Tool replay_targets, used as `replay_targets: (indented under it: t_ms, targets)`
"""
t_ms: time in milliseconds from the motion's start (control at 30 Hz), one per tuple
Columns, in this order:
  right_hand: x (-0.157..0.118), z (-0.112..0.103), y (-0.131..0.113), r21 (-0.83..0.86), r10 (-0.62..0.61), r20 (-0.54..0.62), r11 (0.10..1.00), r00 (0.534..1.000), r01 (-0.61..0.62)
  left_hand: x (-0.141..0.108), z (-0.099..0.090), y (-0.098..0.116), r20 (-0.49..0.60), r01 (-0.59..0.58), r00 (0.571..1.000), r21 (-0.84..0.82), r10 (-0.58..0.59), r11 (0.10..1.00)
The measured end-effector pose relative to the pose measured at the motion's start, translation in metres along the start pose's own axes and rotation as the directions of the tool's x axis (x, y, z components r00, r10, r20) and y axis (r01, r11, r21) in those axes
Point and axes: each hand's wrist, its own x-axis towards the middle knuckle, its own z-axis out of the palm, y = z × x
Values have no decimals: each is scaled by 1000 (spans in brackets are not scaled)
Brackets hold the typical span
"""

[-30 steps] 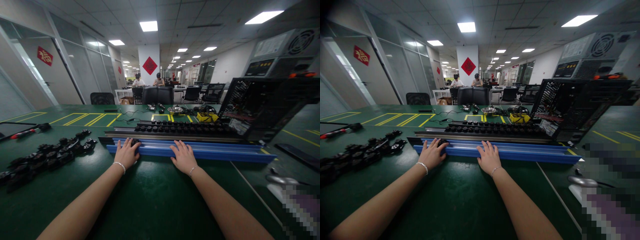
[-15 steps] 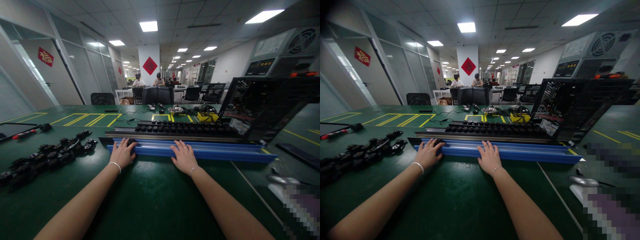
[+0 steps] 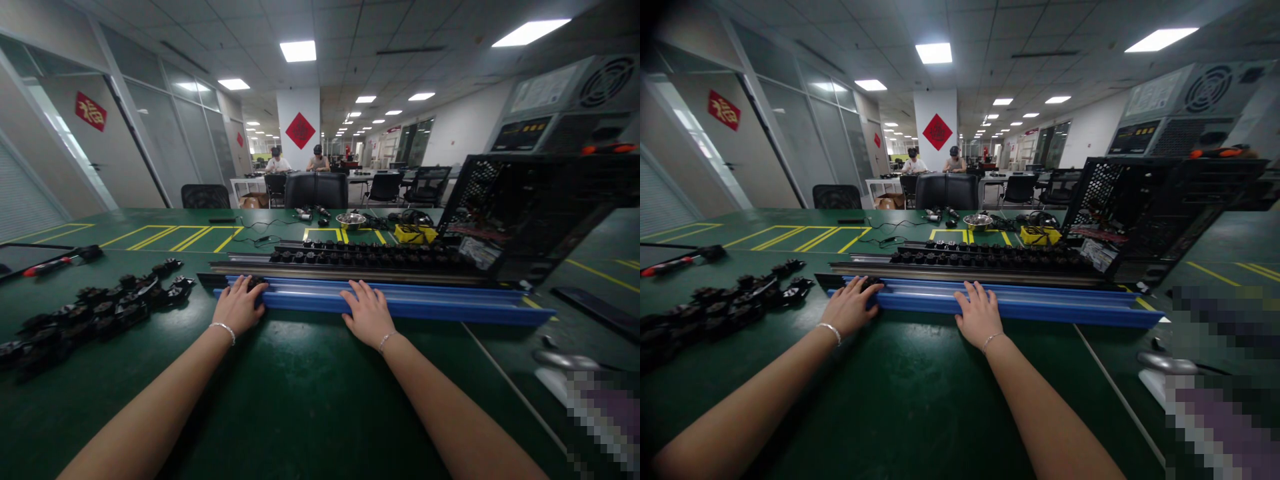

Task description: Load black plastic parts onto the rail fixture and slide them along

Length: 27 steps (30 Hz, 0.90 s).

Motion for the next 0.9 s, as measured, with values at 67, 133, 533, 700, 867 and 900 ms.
replay_targets:
  t_ms: [67, 133, 533, 700, 867, 900]
  targets:
    - [0, 0, 0, -3, -1, 3, 1000, 1000, 1, 0, 0, -2, 6, 3, 1000, -2, -3, 1000]
    - [0, 0, 0, -7, -2, 7, 1000, 1000, 2, 0, 0, -5, 15, 10, 1000, -3, -10, 1000]
    - [0, 3, 0, -28, -16, -34, 999, 999, 15, 1, 2, -26, 61, 41, 997, -12, -41, 999]
    - [0, 4, 1, -25, -20, -57, 1000, 998, 19, 1, 1, -33, 72, 33, 997, -3, -33, 999]
    - [0, 4, 1, -22, -24, -72, 1000, 997, 23, 3, 3, -45, 95, 46, 995, -26, -43, 999]
    - [0, 4, 1, -24, -24, -72, 999, 997, 22, 3, 4, -46, 97, 45, 994, -29, -42, 999]
